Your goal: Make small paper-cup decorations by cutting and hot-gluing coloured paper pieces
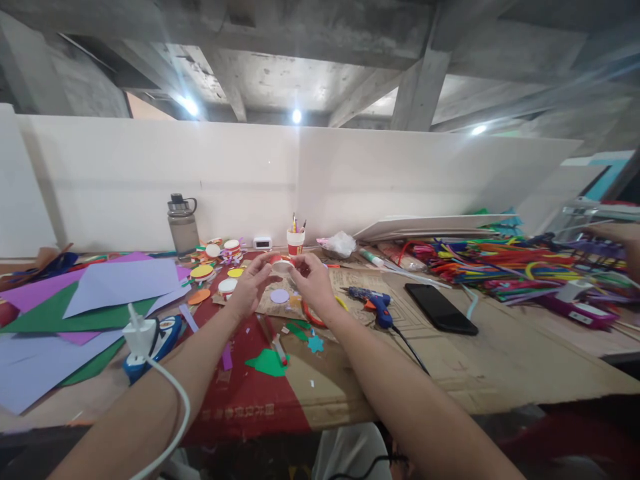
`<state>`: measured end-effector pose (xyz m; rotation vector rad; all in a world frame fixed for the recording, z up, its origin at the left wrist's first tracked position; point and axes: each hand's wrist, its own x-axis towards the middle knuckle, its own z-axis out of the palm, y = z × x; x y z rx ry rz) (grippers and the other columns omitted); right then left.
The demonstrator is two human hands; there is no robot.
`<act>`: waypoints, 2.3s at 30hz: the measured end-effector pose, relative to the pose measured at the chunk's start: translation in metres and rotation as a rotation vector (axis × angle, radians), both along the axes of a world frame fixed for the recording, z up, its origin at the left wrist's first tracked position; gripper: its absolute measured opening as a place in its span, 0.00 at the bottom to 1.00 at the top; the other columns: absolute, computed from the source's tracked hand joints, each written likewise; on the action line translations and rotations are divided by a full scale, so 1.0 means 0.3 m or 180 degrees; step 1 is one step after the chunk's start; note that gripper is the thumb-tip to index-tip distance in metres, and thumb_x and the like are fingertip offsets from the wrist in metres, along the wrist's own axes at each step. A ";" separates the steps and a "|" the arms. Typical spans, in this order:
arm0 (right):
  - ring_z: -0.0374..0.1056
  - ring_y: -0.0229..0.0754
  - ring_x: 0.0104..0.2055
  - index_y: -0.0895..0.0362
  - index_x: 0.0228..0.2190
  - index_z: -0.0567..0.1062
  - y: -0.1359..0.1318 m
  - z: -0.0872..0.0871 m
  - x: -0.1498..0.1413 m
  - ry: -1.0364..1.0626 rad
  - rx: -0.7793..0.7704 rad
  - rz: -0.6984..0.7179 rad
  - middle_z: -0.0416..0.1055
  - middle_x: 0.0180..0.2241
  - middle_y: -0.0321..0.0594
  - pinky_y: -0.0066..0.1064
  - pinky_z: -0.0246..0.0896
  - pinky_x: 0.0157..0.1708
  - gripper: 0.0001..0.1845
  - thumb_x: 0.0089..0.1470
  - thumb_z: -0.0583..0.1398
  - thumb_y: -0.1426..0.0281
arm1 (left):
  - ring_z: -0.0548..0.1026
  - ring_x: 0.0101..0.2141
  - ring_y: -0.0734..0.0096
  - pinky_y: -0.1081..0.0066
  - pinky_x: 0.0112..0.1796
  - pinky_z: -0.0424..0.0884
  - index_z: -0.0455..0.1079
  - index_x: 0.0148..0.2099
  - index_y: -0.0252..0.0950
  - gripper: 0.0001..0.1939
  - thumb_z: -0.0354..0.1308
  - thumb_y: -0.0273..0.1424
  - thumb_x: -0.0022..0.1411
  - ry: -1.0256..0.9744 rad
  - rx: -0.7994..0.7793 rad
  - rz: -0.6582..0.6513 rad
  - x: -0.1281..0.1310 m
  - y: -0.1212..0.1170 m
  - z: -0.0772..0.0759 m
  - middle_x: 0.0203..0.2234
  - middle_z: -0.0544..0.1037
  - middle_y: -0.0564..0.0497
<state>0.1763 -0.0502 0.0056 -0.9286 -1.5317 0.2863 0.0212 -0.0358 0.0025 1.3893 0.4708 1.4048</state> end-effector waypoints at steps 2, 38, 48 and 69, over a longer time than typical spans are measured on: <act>0.62 0.38 0.30 0.57 0.29 0.71 -0.002 0.000 0.001 -0.0049 0.0026 0.0004 0.67 0.29 0.37 0.31 0.59 0.30 0.05 0.50 0.59 0.67 | 0.73 0.40 0.67 0.70 0.37 0.71 0.72 0.47 0.38 0.19 0.64 0.36 0.52 0.0325 0.0305 0.0377 0.002 -0.001 0.003 0.43 0.75 0.47; 0.61 0.32 0.21 0.57 0.33 0.69 0.047 -0.035 0.002 0.0579 -0.1274 0.1201 0.65 0.23 0.32 0.25 0.60 0.21 0.11 0.53 0.56 0.62 | 0.73 0.21 0.76 0.77 0.21 0.71 0.73 0.34 0.31 0.11 0.64 0.33 0.51 0.0190 -0.1189 0.0580 0.031 0.004 -0.002 0.25 0.77 0.48; 0.62 0.32 0.20 0.57 0.36 0.67 0.045 -0.048 -0.006 0.0579 -0.1723 0.1356 0.64 0.19 0.29 0.23 0.60 0.20 0.07 0.57 0.54 0.67 | 0.67 0.13 0.80 0.82 0.13 0.64 0.69 0.29 0.30 0.03 0.59 0.25 0.55 0.0040 -0.2281 0.0730 0.025 0.002 0.026 0.16 0.73 0.52; 0.61 0.31 0.24 0.57 0.37 0.70 0.047 -0.042 0.002 0.0493 -0.1332 0.1035 0.66 0.25 0.31 0.24 0.60 0.22 0.11 0.49 0.57 0.68 | 0.73 0.26 0.71 0.73 0.23 0.70 0.70 0.35 0.35 0.16 0.64 0.40 0.49 0.0810 -0.0195 0.1135 0.018 0.022 -0.024 0.28 0.76 0.50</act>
